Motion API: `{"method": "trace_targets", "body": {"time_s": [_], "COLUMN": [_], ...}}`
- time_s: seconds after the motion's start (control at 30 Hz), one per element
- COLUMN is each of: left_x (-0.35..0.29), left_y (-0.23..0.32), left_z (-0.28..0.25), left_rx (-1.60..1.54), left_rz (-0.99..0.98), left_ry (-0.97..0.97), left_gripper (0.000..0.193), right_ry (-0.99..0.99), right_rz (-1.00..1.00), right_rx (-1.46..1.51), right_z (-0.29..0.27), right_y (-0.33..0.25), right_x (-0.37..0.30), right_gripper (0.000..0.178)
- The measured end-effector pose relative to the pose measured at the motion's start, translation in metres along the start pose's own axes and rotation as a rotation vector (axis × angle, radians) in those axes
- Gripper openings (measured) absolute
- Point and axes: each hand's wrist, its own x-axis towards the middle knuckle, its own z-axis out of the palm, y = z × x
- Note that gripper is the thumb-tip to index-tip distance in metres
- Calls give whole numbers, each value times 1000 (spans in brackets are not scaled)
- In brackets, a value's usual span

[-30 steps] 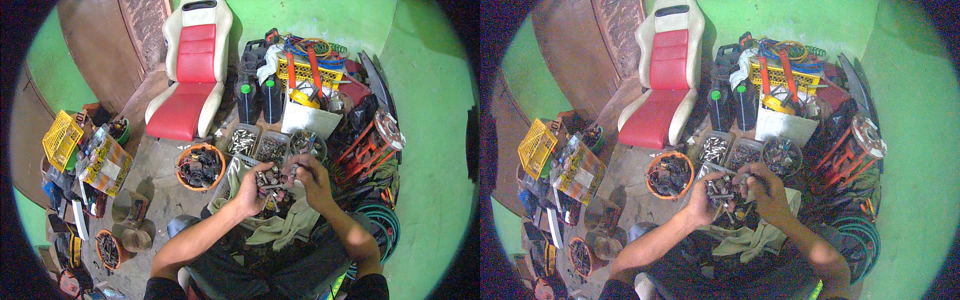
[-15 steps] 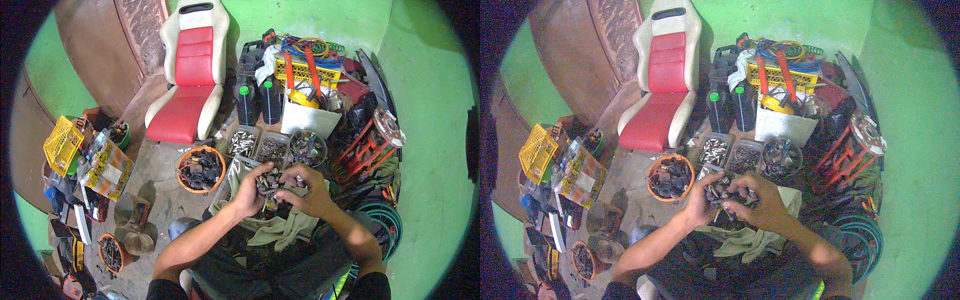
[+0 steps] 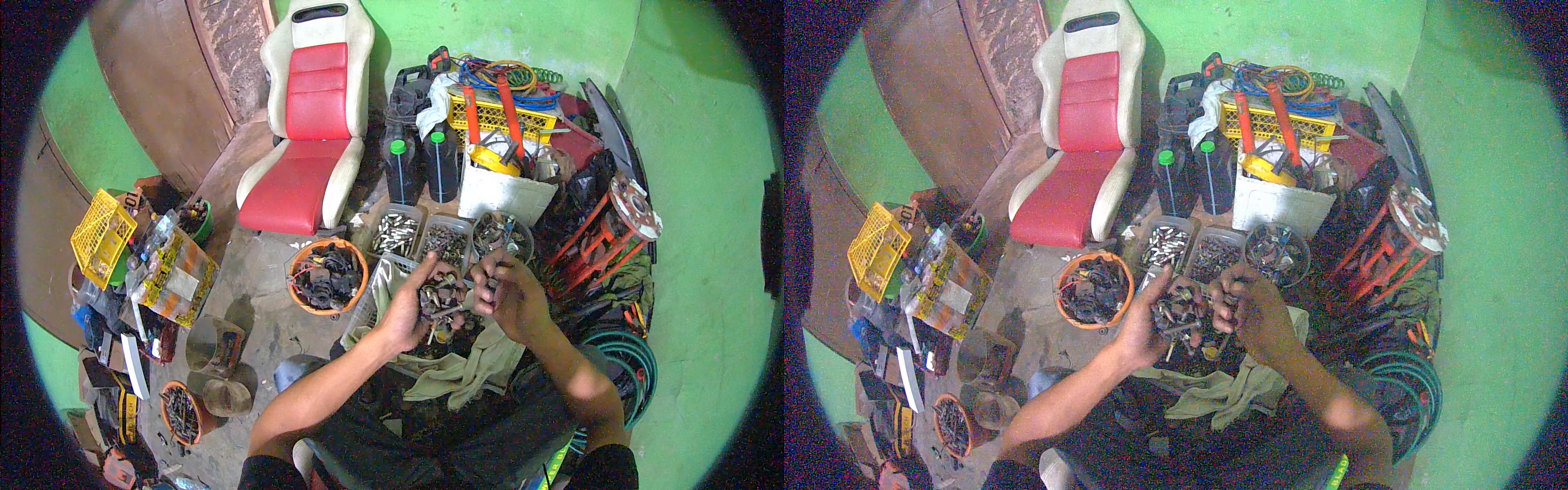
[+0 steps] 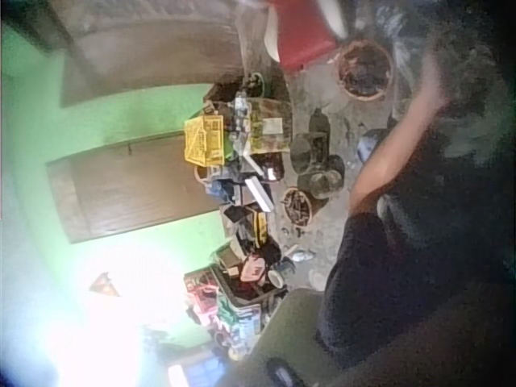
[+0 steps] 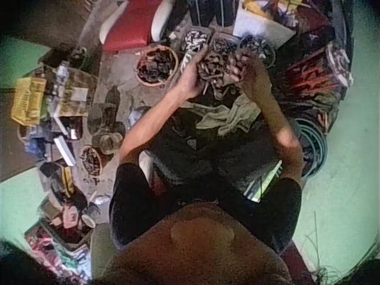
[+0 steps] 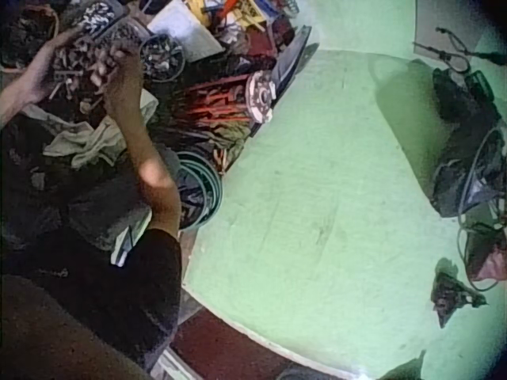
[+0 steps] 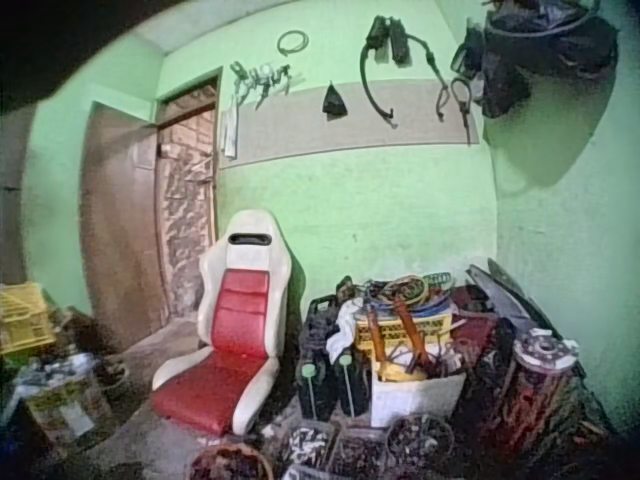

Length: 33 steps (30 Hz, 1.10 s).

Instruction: The person handles a mechanical component and sorts through containers of screws and metal parts on the floor.

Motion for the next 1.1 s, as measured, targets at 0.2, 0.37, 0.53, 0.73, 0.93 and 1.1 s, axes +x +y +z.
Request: {"method": "trace_targets", "body": {"time_s": [0.2, 0.37, 0.53, 0.73, 0.93, 1.1], "left_x": [-2, -8, -14, -9, -4, -5], "left_y": [2, 8, 11, 5, -2, 14], "left_z": [3, 5, 11, 3, -5, -11], "left_rx": [44, 144, 242, 298, 285, 322], "left_rz": [-83, -154, -234, -277, -317, -230], "left_ry": [-14, -35, -31, -86, -211, -124], "left_gripper": [62, 70, 81, 84, 83, 82], "right_ry": [159, -61, -327, -375, -156, 136], "right_rz": [134, -302, -403, -434, -173, 205], "right_rx": [-262, -1204, -1432, -1432, -873, -131], "right_z": [2, 24, 23, 12, 5, -28], "right_y": [-13, -21, -24, -18, -12, -3], "right_x": [-3, -11, -12, -10, -9, 20], "right_gripper": [16, 23, 33, 23, 31, 26]}}
